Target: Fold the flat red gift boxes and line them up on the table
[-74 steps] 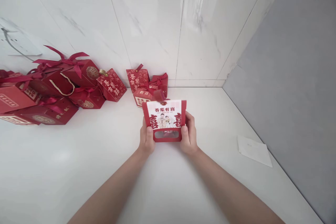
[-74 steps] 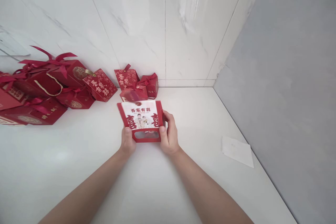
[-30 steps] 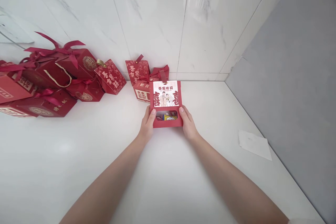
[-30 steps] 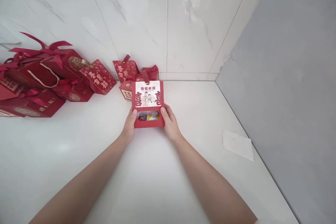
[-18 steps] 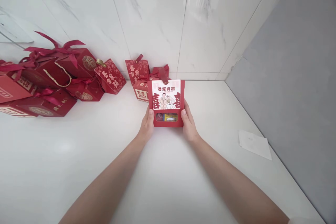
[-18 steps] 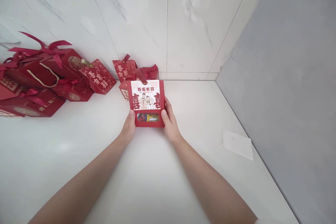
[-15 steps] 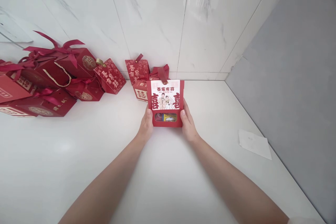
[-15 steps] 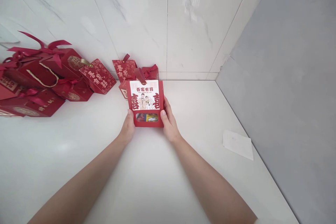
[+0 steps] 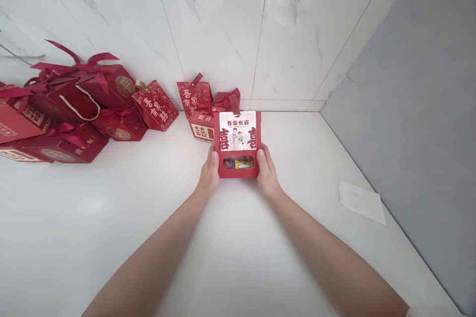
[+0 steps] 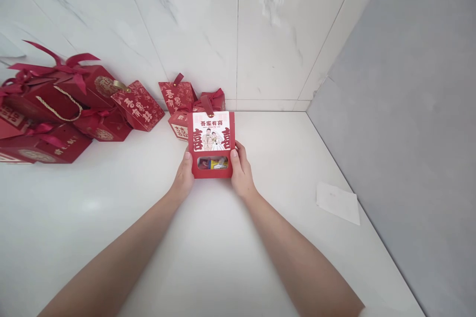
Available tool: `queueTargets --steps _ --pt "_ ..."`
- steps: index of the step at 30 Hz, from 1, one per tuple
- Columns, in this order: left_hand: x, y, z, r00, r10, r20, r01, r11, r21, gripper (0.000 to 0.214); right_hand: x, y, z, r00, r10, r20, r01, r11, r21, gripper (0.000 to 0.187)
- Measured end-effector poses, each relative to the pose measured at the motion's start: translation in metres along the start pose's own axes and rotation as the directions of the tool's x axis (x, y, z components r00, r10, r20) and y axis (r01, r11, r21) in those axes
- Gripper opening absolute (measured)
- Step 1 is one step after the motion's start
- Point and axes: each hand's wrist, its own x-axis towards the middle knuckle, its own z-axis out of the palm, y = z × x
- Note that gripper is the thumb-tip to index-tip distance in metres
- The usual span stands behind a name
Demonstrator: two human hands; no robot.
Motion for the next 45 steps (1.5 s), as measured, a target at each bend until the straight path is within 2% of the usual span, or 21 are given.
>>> queueTargets --steps 11,20,45 --pt "-0.0009 -0.0007 -0.0016 1.0 -0.017 -0.022 0.018 0.998 0.057 0.054 -0.0003 -0.0005 -0.0004 1.0 -0.013 -0.013 0.013 1.0 -0.014 0.047" --pt "0.0006 -0.0043 -0.0051 0.997 -0.048 -0.052 0.054 0.992 0.118 0.051 0.0012 0.0027 -0.0017 0.999 0.034 -0.014 -0.033 0.999 0.015 0.044" --pt "0.0001 -0.0019 -0.0027 0.997 -0.053 -0.062 0.06 0.991 0.118 0.051 0.0016 0.0036 -0.0014 0.999 0.032 -0.026 -0.032 0.999 -0.002 0.045"
